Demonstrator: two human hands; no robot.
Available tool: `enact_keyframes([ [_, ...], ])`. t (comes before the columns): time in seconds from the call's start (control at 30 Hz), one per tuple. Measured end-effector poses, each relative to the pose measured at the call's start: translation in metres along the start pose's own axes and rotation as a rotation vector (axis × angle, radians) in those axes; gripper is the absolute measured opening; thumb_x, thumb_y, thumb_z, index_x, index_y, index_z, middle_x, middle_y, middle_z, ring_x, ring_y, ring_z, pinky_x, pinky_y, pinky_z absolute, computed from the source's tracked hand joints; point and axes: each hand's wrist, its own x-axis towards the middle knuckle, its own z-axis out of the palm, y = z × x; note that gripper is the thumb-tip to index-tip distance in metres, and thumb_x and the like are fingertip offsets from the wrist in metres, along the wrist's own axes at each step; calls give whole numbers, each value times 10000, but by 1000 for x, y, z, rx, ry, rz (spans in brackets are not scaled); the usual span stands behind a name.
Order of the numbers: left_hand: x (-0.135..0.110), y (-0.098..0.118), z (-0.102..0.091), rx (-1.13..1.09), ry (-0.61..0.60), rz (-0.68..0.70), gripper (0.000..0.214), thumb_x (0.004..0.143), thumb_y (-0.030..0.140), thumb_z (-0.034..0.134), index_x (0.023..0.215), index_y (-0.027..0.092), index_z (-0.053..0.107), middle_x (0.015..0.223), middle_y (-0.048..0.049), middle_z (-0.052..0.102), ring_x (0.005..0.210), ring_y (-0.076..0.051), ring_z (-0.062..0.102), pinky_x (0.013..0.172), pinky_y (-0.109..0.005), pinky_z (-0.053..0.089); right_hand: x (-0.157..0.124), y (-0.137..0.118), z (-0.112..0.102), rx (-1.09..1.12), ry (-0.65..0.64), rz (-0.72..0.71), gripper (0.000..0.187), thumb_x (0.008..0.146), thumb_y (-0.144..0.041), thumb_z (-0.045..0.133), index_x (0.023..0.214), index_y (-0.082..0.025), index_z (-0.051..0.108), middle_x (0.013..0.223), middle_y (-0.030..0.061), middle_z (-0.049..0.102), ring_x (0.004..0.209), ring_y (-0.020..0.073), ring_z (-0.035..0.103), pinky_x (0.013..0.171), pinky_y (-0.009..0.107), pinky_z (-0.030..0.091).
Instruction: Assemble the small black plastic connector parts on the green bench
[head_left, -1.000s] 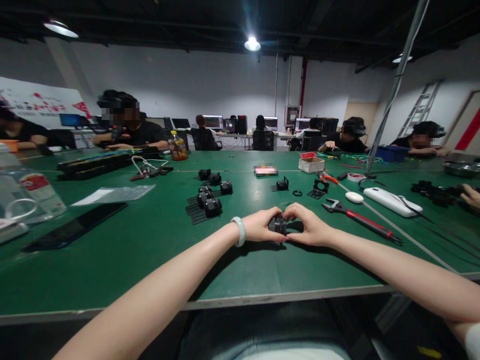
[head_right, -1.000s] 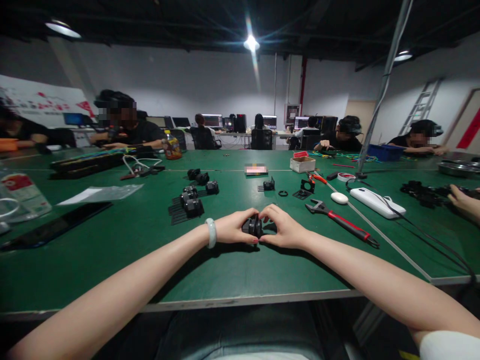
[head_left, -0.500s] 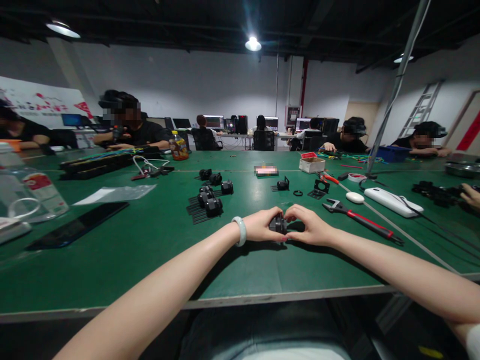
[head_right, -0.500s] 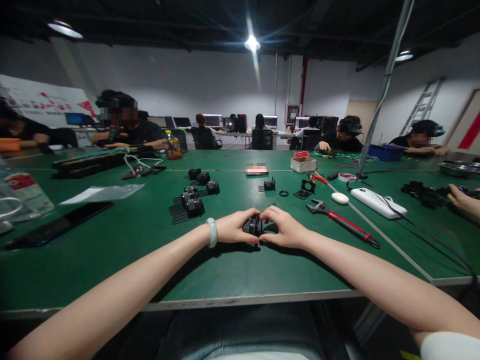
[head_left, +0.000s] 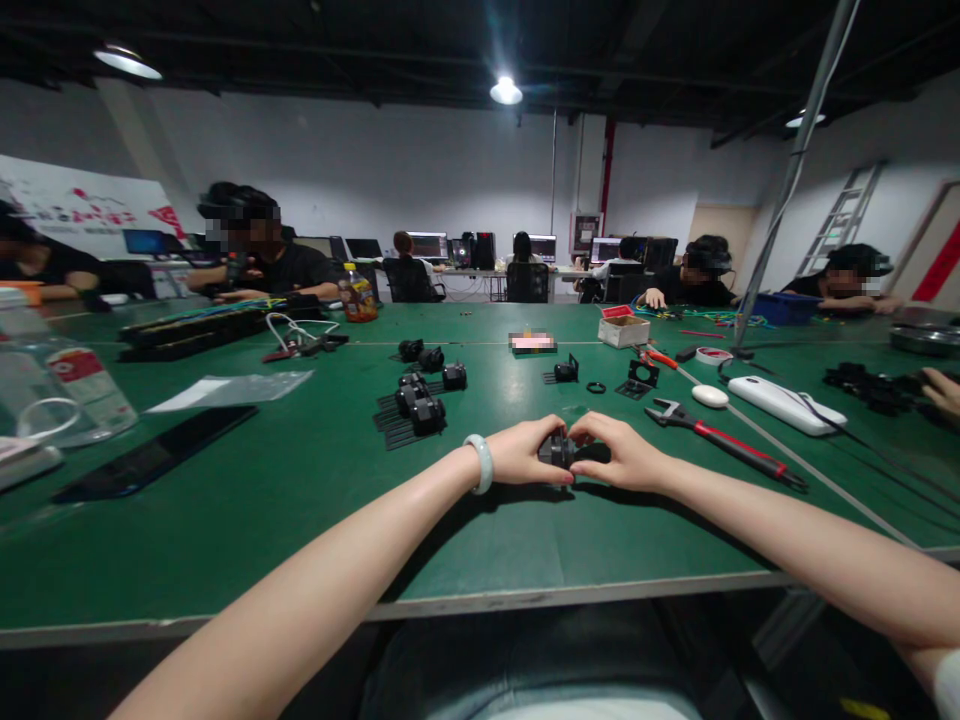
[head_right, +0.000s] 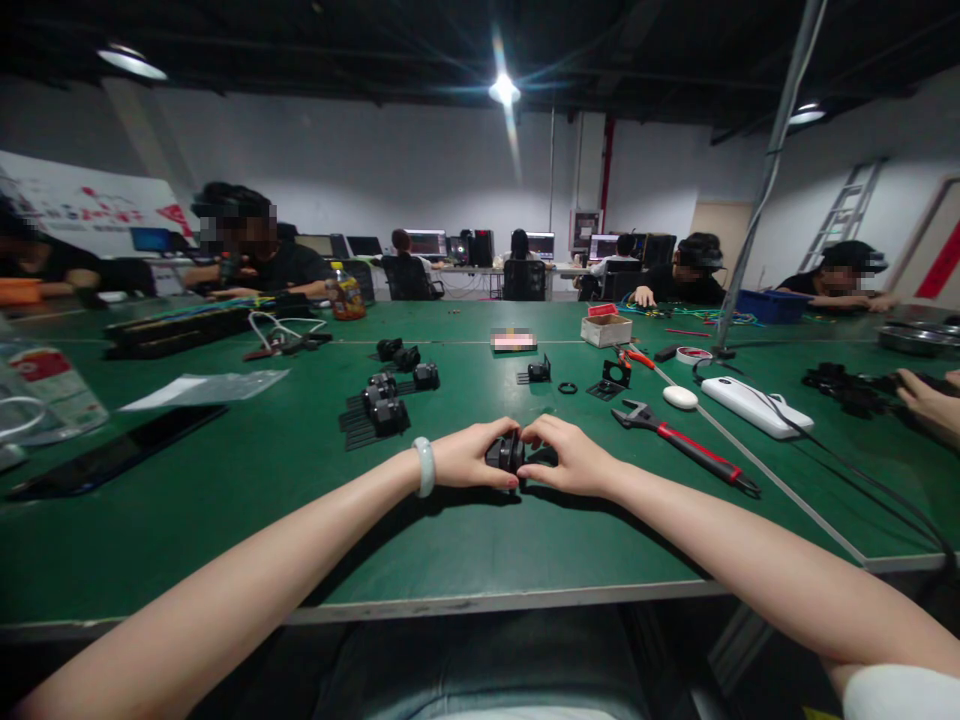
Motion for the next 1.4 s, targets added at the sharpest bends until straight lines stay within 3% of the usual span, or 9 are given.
enact_keyframes([
  [1.4, 0, 3, -2, -29, -3, -19, 504, 577, 454, 572, 971, 183, 414, 791, -6, 520, 683, -153, 497, 570, -224, 371, 0, 0, 0, -9, -13, 23, 283, 685, -334, 542, 906, -163, 495, 802, 45, 535, 706, 145, 504, 630, 268, 405],
])
